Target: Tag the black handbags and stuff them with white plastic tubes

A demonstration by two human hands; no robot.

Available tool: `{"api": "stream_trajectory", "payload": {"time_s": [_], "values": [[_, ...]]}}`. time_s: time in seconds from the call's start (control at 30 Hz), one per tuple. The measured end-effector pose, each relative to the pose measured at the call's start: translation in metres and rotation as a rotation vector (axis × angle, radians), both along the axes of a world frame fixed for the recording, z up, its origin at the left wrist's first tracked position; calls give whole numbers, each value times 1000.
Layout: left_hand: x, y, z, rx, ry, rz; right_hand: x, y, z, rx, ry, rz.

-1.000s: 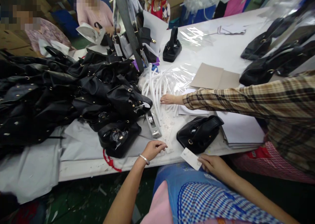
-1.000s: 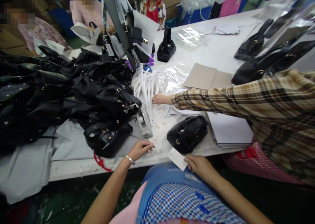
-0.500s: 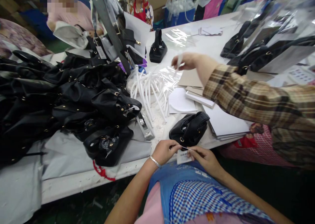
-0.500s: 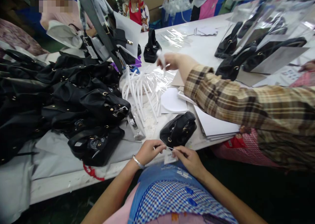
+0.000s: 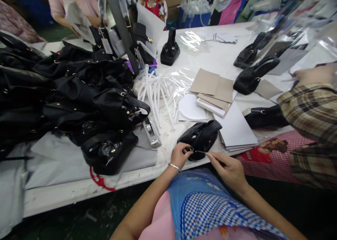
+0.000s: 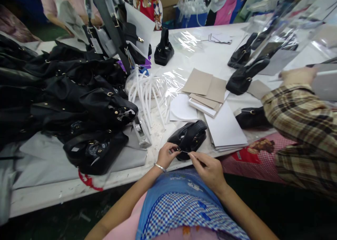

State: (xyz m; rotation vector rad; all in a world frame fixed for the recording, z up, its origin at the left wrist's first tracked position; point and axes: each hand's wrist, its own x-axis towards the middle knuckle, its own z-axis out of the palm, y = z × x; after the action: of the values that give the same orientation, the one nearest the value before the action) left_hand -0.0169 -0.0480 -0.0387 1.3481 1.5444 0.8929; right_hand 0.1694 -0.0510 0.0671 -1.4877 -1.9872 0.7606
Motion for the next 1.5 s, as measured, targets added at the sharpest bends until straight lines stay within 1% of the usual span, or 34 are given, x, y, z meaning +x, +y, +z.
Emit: {"api": "stream_trajectory", "payload": {"time_s": [0.17, 0.3, 0.47, 0.57, 0.67, 0.73, 0.8, 0.87, 0.93, 0.97, 1.03, 1.13, 1.2, 1.23, 1.3, 1.37, 1.43, 1.5], "values": [[3, -3, 2, 5, -94, 77, -2, 0, -4, -14, 18, -18], [6, -5, 1, -13, -126, 93, -9, 3, -11, -26, 50, -52], [5, -4, 1, -6, -138, 123, -16, 6, -25, -47, 62, -65], [6, -4, 1, 7, -143, 127, -19, 6, -37, -116, 65, -70], [8, -3, -2, 16, -158, 131, -21, 5, -47, -239, 78, -79], [8, -3, -4, 23, -150, 138, -22, 4, -52, -348, 113, -105], [7, -4, -5, 24, -137, 141, -22, 4, -55, -510, 204, -149], [3, -5, -4, 25, -131, 123, -20, 2, -56, -720, 358, -172], [-3, -9, 1, 34, -122, 91, -16, -1, -55, -899, 512, -148], [-7, -11, 5, 38, -112, 71, -14, -3, -54, -957, 563, -117], [-14, -16, 14, 46, -85, 41, -9, -8, -53, -1019, 591, -26], [-21, -22, 28, 57, -60, 40, -1, -15, -57, -1011, 527, 116], [-21, -23, 35, 53, -73, 73, 2, -19, -64, -966, 511, 156], [-20, -22, 37, 50, -90, 97, 3, -20, -68, -933, 519, 147], [-17, -19, 39, 48, -151, 152, 4, -21, -76, -847, 555, 74], [-14, -15, 41, 46, -240, 191, 5, -20, -80, -746, 583, -42], [-11, -10, 45, 22, -351, 203, 7, -18, -80, -653, 565, -158], [-7, -6, 50, -28, -453, 190, 8, -15, -78, -566, 483, -221]]}}
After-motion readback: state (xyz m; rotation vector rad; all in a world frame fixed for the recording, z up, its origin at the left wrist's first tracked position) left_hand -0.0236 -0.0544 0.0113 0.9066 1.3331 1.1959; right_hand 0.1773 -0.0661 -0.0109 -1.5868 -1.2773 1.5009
